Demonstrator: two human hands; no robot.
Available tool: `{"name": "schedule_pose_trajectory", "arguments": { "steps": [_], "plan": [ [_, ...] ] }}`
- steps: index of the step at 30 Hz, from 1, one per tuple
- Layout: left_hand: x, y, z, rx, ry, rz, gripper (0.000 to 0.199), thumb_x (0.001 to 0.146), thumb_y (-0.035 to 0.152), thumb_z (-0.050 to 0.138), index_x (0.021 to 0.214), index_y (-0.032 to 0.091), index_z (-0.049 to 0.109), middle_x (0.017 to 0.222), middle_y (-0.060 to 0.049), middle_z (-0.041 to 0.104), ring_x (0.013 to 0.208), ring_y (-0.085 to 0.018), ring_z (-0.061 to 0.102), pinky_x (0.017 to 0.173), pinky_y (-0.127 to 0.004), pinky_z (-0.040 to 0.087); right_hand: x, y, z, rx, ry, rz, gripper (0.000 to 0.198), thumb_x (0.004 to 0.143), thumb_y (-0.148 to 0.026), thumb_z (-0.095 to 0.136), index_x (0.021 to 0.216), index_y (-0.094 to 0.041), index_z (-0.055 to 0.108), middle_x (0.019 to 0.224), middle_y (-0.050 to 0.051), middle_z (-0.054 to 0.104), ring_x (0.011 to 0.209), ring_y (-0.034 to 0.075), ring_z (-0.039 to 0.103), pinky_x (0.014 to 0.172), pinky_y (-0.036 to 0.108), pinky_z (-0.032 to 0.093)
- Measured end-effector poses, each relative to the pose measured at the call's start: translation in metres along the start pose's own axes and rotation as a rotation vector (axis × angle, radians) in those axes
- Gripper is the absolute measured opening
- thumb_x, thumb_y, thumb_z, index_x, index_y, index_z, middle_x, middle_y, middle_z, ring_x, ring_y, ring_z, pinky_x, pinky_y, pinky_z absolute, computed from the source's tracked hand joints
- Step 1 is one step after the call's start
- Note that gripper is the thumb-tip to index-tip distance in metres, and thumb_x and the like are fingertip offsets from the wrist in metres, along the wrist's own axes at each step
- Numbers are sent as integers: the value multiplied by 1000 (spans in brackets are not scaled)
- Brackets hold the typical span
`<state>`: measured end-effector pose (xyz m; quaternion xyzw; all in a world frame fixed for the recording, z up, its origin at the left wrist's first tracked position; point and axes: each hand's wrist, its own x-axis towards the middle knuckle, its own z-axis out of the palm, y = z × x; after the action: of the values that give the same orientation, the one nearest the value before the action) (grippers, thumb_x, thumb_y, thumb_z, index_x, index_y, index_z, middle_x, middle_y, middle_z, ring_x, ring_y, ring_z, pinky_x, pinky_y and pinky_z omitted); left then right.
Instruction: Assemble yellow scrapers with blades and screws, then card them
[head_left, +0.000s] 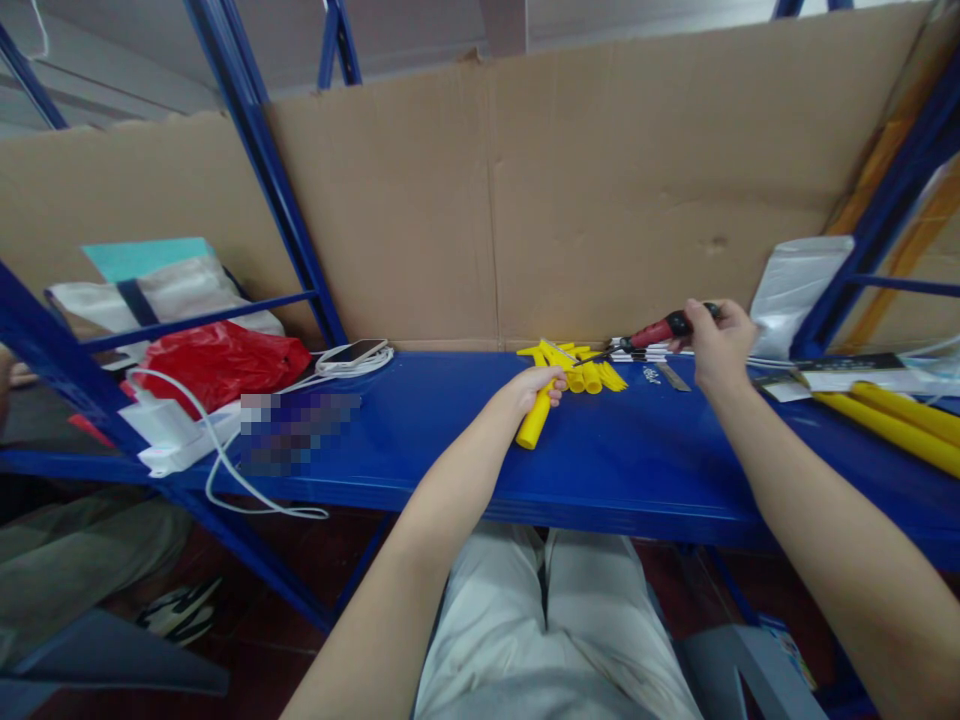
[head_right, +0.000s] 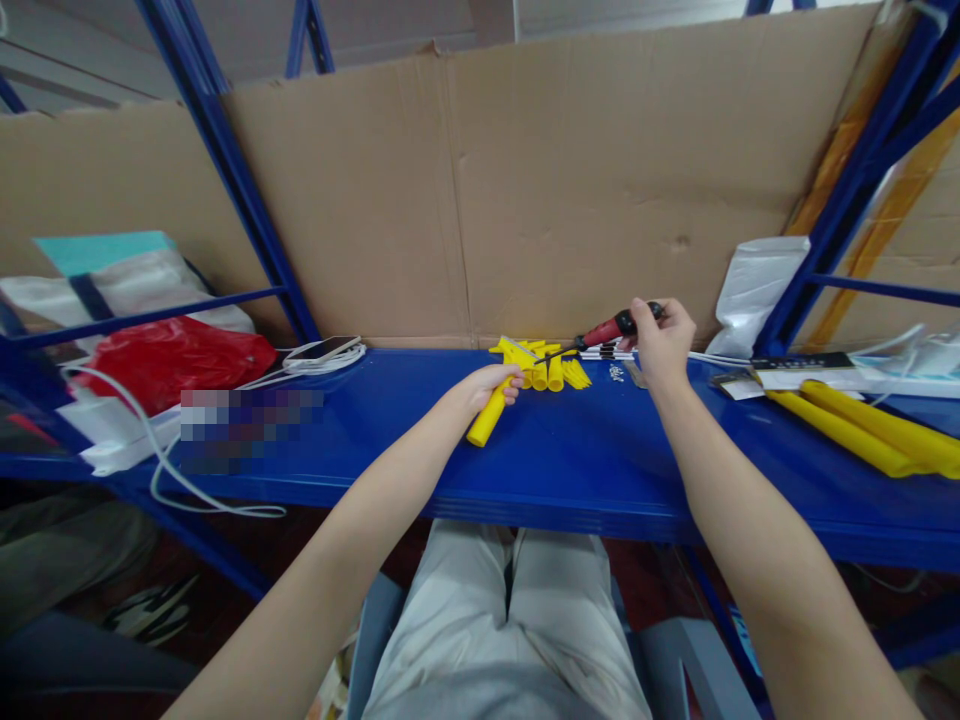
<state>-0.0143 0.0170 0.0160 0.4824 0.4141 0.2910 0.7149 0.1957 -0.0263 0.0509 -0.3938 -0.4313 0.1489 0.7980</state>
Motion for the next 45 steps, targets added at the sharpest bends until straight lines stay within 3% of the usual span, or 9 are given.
{"name": "schedule_pose_trajectory", "arguments": {
  "steps": [7,13,20,26,30,37,42,45],
  "plan": [
    [2,0,-2,-28,10,10,16,78,3,43,74,18,43,46,10,32,32,-3,25,35,-14,19,2,5,-10,-178,-152,-248,11,72,-23,63,76,-18,53,57,-5,52,37,10,49,35,23,38],
    [-4,1,2,9,67,46,21,83,4,35,68,19,38,45,9,33,31,-3,25,35,-14,20,3,4,-16,-406,-227,-403,14,72,-30,60,80,-19,56,71,0,56,56,10,50,52,24,44],
    [-8,2,3,32,113,56,23,84,4,34,67,19,36,45,9,33,32,-3,25,36,-15,21,1,-1,-20,-582,-363,-458,15,74,-28,54,87,-21,56,78,4,61,54,13,52,54,28,44],
    [-8,2,3,34,143,66,25,86,6,34,65,19,36,44,8,34,31,-3,25,35,-14,21,5,7,-23,-588,-360,-535,20,77,-28,57,96,-23,57,79,3,62,56,14,54,55,30,46],
    [-7,2,3,33,143,57,25,85,5,34,65,19,36,45,8,34,31,-3,25,35,-14,21,6,14,-17,-397,-294,-357,21,78,-34,62,95,-23,58,61,-2,55,44,12,48,44,27,41],
    [-6,3,2,22,154,59,24,85,5,35,65,18,37,46,8,33,32,-3,26,36,-15,21,3,3,-6,-54,-233,29,28,67,-40,75,74,-20,56,42,-6,48,28,10,39,29,23,29],
    [-6,3,2,39,160,60,25,87,6,34,66,19,37,45,9,32,31,-3,25,37,-16,22,0,-12,-6,72,-332,263,21,77,-37,68,83,-19,59,43,-2,55,36,12,51,36,21,38],
    [-5,3,1,50,165,66,25,86,5,34,66,19,36,45,9,32,32,-3,26,37,-15,22,-1,-16,-4,116,-346,325,10,88,-27,55,82,-19,57,51,0,62,42,11,56,42,21,43]
  ]
}}
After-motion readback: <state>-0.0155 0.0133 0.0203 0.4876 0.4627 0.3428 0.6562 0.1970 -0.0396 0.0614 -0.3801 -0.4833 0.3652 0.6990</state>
